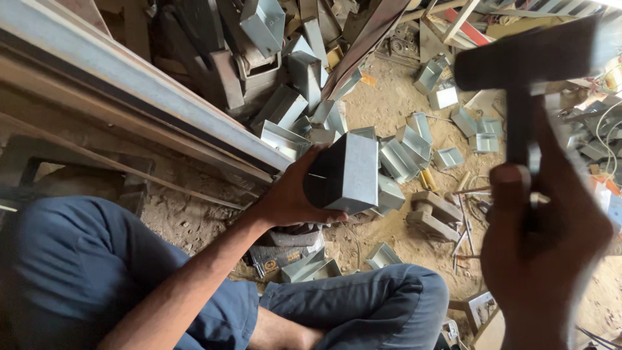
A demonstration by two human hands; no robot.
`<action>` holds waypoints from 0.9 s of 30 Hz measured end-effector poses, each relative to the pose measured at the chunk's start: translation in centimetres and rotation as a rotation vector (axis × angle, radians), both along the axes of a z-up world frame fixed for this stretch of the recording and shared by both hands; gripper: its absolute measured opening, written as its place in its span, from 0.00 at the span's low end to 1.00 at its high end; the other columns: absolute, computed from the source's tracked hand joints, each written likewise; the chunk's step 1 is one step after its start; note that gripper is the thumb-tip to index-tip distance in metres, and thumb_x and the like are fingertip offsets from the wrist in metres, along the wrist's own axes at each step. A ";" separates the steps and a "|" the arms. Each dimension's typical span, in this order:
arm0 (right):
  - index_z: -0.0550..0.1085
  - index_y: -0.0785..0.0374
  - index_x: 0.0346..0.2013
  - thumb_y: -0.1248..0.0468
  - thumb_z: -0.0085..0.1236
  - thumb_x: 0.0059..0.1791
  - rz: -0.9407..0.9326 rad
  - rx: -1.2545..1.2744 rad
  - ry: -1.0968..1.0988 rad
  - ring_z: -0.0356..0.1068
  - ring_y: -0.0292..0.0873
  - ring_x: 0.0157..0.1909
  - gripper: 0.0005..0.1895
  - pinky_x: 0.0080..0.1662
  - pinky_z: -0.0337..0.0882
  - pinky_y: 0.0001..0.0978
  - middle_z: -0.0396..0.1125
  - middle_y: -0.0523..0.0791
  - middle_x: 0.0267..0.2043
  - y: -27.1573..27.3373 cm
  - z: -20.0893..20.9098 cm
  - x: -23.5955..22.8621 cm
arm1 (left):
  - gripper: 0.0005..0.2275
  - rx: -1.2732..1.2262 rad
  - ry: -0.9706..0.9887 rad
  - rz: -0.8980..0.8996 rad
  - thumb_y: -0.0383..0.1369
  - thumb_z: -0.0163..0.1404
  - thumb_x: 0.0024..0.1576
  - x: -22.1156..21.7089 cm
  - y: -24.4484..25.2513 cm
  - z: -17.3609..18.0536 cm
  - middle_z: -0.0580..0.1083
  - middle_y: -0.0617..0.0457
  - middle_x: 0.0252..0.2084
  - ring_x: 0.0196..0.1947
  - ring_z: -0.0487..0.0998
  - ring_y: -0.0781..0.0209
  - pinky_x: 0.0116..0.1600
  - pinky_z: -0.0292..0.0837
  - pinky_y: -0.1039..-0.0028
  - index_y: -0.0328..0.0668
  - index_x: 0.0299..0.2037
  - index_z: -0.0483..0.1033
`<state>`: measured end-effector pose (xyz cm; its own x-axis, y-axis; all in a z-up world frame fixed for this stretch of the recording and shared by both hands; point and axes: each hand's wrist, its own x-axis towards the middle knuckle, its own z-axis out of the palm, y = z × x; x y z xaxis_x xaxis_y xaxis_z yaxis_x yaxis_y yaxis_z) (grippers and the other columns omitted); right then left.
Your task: The person assembles a small metal box by positioning metal sheets over a gear-shaped jig and using a hammer to shape and secure the edges.
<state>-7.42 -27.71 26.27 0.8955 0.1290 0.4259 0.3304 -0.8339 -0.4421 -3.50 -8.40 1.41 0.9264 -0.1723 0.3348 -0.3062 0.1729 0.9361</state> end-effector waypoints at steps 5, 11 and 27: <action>0.74 0.66 0.61 0.58 0.46 0.59 -0.049 -0.240 0.104 0.60 0.31 0.19 0.20 0.24 0.59 0.26 0.67 0.44 0.20 -1.3 -2.0 1.9 | 0.53 -0.037 0.002 -0.019 0.49 0.72 0.39 0.0 -0.2 0.2 0.69 0.40 0.65 0.69 0.69 0.50 0.73 0.64 0.62 0.31 0.72 0.57; 0.72 0.53 0.70 0.59 0.51 0.57 -0.083 -0.358 0.301 0.57 0.35 0.14 0.25 0.21 0.58 0.31 0.65 0.48 0.19 -1.4 -1.0 2.1 | 0.52 0.003 -0.026 -0.006 0.49 0.72 0.41 -0.1 -0.2 0.1 0.70 0.41 0.66 0.70 0.69 0.50 0.74 0.63 0.61 0.33 0.73 0.56; 0.66 0.61 0.72 0.64 0.49 0.59 -0.039 -0.239 0.031 0.57 0.39 0.16 0.25 0.21 0.54 0.37 0.65 0.48 0.22 -2.9 0.2 0.5 | 0.52 -0.058 -0.025 -0.046 0.45 0.73 0.39 0.1 -0.4 -0.8 0.68 0.43 0.66 0.70 0.67 0.51 0.74 0.61 0.61 0.34 0.72 0.56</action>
